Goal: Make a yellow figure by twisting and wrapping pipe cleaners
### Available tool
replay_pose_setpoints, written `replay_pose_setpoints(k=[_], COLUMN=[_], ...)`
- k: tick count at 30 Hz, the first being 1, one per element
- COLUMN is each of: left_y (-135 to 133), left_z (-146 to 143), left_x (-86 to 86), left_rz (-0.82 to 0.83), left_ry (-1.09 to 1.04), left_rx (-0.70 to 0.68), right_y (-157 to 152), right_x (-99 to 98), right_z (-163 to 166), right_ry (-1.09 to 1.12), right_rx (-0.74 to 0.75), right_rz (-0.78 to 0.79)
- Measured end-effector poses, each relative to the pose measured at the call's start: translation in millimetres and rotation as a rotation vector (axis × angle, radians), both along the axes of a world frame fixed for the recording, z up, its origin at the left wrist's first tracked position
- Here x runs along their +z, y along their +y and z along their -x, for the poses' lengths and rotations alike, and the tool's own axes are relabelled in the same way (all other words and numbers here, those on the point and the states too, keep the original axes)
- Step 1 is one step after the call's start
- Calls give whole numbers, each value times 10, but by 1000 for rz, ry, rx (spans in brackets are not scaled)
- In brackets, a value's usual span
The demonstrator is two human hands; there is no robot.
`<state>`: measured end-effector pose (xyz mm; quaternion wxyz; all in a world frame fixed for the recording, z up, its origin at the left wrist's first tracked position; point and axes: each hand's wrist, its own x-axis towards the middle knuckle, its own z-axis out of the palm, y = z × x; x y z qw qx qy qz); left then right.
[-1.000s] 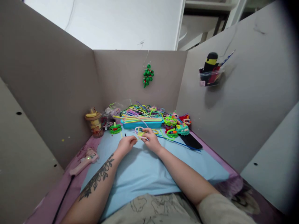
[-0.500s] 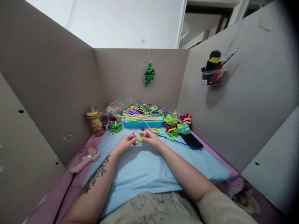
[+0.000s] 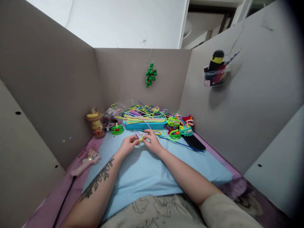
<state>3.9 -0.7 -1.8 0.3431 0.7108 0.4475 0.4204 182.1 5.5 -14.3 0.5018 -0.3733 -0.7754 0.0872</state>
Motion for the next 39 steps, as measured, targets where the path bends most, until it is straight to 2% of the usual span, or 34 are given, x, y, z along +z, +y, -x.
replay_pose_setpoints(k=[3,7,12,21,27,32,35,39], left_y=[-47,-133,-181,-188,-124,-72,-59,-38], left_z=[-18,-37,-27,-29,12,-15,-27,-9], left_x=[-11,15,73,147,90,21,32,53], left_rz=[-196,-483,-595,-595,-577,-376,-255,-169], left_ry=[154,352,619,685,512,183,160,166], left_rx=[82,41,91,68,71,92,125,136], right_y=[23,37,38,66,87,68,41,12], right_x=[-25,-36,-34,7,2,24,45,58], right_z=[5,19,15,-15,-49,-71,-68,-42], right_ry=[29,66,58,93,203,128,103,160], right_rx=[-16,3,20,-1,100,-46,-83,-12], right_rz=[24,62,100,196,269,129,103,172])
